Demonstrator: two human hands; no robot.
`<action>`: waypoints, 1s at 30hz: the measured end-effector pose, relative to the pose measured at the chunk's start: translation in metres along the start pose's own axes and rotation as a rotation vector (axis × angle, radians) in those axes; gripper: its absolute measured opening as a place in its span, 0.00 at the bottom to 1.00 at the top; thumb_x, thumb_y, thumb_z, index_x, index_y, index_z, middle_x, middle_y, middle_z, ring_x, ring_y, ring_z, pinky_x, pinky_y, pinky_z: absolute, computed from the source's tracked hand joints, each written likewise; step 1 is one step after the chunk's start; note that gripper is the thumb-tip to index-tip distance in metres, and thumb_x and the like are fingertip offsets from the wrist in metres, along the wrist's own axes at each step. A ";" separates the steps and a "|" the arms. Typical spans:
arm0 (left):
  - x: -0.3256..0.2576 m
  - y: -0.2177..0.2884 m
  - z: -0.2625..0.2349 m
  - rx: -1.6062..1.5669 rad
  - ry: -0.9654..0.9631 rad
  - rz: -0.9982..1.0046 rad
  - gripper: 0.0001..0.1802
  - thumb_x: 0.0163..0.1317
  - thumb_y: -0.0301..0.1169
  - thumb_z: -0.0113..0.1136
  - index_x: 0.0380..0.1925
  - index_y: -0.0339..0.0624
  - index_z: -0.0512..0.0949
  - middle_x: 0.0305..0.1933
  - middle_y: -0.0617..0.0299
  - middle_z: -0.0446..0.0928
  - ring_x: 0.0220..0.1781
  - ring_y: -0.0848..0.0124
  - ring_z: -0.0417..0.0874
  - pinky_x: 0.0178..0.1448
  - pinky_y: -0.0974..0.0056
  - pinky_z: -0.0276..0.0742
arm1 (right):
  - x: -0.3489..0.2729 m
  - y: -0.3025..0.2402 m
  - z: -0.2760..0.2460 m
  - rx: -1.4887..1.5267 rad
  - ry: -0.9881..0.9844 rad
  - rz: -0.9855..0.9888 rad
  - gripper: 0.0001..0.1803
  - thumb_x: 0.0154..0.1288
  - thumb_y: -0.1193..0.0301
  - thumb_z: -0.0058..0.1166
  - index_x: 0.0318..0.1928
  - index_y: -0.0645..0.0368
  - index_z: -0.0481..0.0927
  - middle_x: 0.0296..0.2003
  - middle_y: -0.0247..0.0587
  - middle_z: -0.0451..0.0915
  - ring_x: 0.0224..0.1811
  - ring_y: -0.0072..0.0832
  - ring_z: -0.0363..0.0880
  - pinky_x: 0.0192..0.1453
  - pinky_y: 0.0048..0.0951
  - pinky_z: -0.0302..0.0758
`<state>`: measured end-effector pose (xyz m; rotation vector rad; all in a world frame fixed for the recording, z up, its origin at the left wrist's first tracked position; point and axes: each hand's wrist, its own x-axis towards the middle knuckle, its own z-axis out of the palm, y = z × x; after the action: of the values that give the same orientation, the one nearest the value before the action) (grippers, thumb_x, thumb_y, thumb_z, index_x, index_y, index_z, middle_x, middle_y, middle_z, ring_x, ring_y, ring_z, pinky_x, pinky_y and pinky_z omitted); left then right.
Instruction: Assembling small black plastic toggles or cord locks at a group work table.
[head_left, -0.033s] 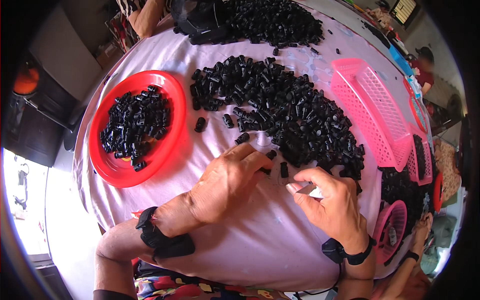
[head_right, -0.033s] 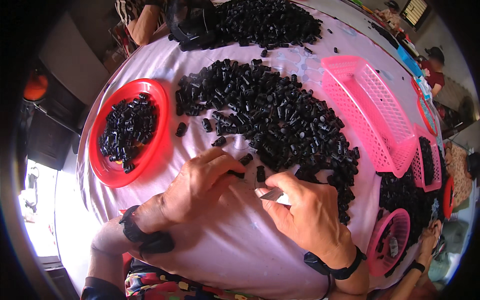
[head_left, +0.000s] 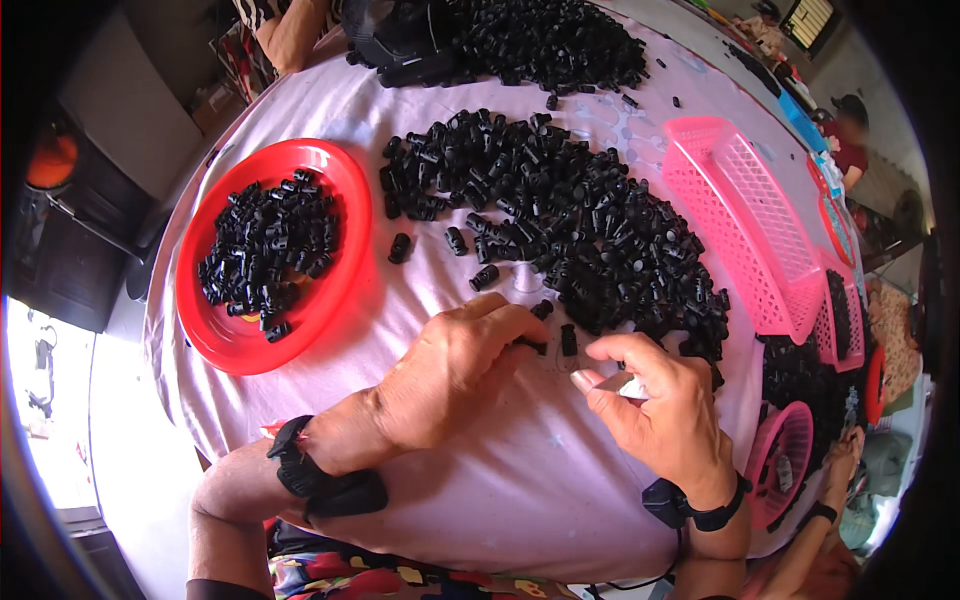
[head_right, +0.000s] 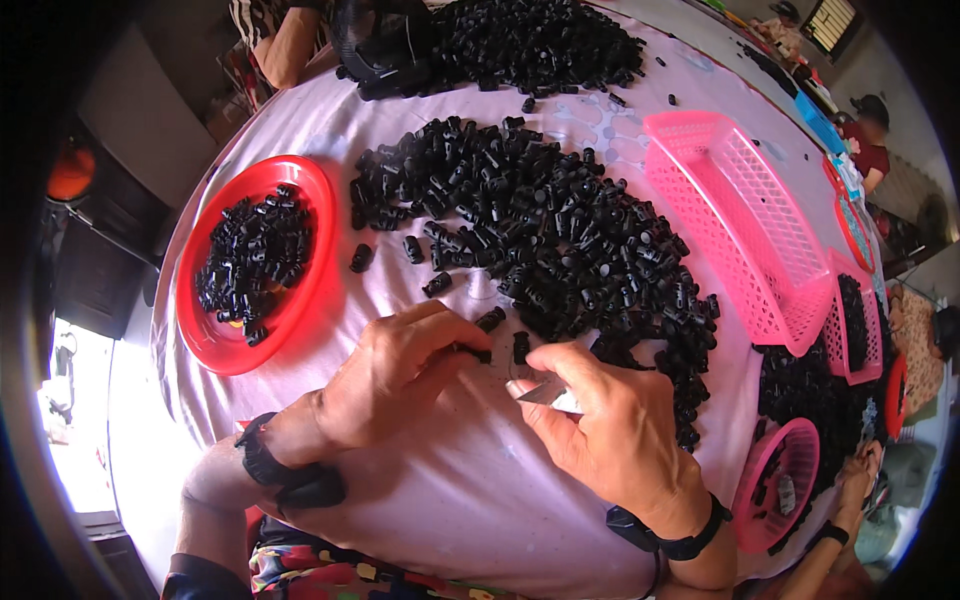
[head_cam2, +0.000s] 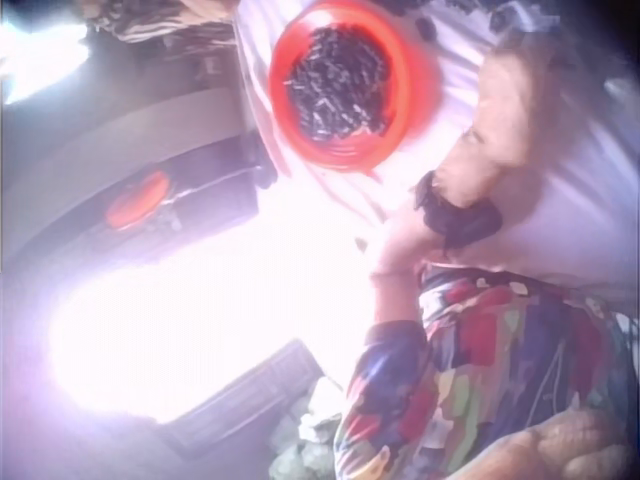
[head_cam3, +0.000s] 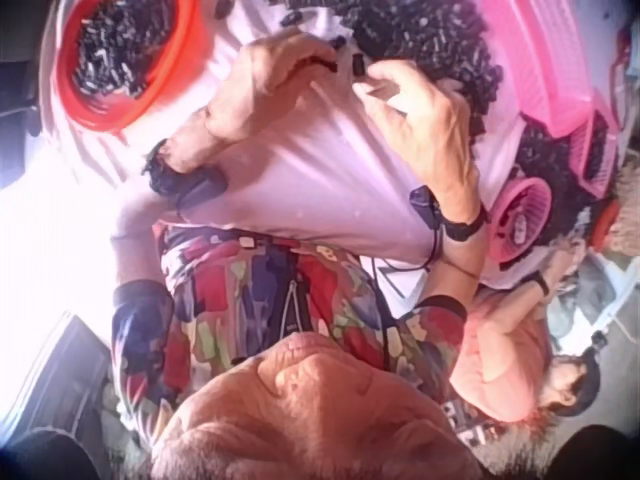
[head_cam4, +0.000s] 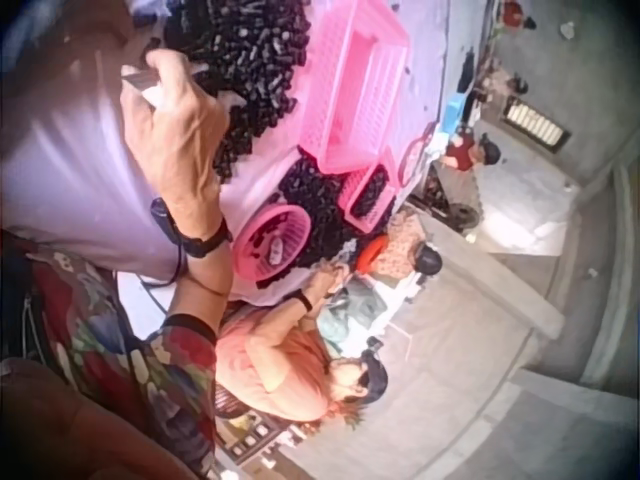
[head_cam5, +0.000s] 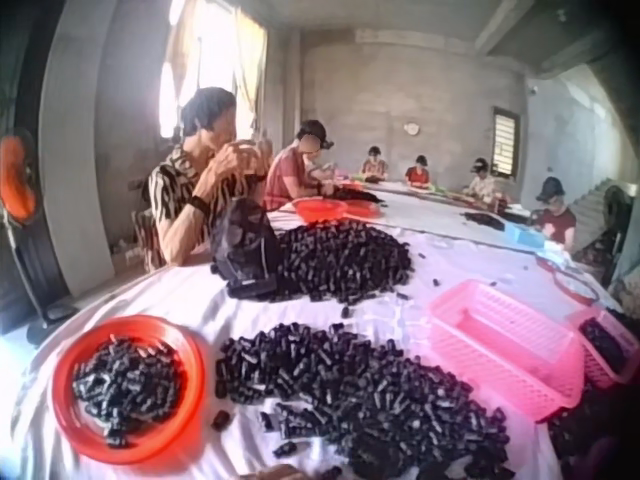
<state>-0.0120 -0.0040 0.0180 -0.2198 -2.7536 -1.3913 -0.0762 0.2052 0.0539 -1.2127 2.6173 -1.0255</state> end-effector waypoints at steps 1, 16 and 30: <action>-0.002 -0.002 0.002 -0.007 0.001 -0.004 0.12 0.58 0.20 0.60 0.43 0.37 0.78 0.39 0.57 0.77 0.40 0.64 0.81 0.44 0.64 0.77 | 0.001 -0.003 0.000 0.066 0.016 -0.009 0.11 0.56 0.73 0.65 0.39 0.62 0.80 0.27 0.43 0.83 0.23 0.26 0.82 0.26 0.25 0.73; -0.010 -0.007 0.016 -1.098 -0.196 -0.296 0.10 0.65 0.22 0.57 0.47 0.34 0.74 0.42 0.66 0.76 0.45 0.82 0.75 0.52 0.74 0.73 | 0.004 0.004 0.002 0.239 -0.115 -0.005 0.13 0.54 0.79 0.65 0.41 0.62 0.80 0.32 0.40 0.84 0.24 0.22 0.83 0.24 0.22 0.76; -0.008 -0.004 0.015 -1.212 -0.194 -0.327 0.09 0.65 0.23 0.58 0.44 0.34 0.75 0.40 0.67 0.76 0.43 0.82 0.75 0.49 0.75 0.73 | 0.005 0.002 0.001 0.307 -0.128 0.068 0.12 0.53 0.80 0.65 0.40 0.62 0.82 0.31 0.38 0.84 0.22 0.16 0.79 0.24 0.17 0.72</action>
<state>-0.0040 0.0044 0.0052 0.0860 -1.6782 -3.0506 -0.0805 0.2019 0.0532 -1.0726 2.2829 -1.2352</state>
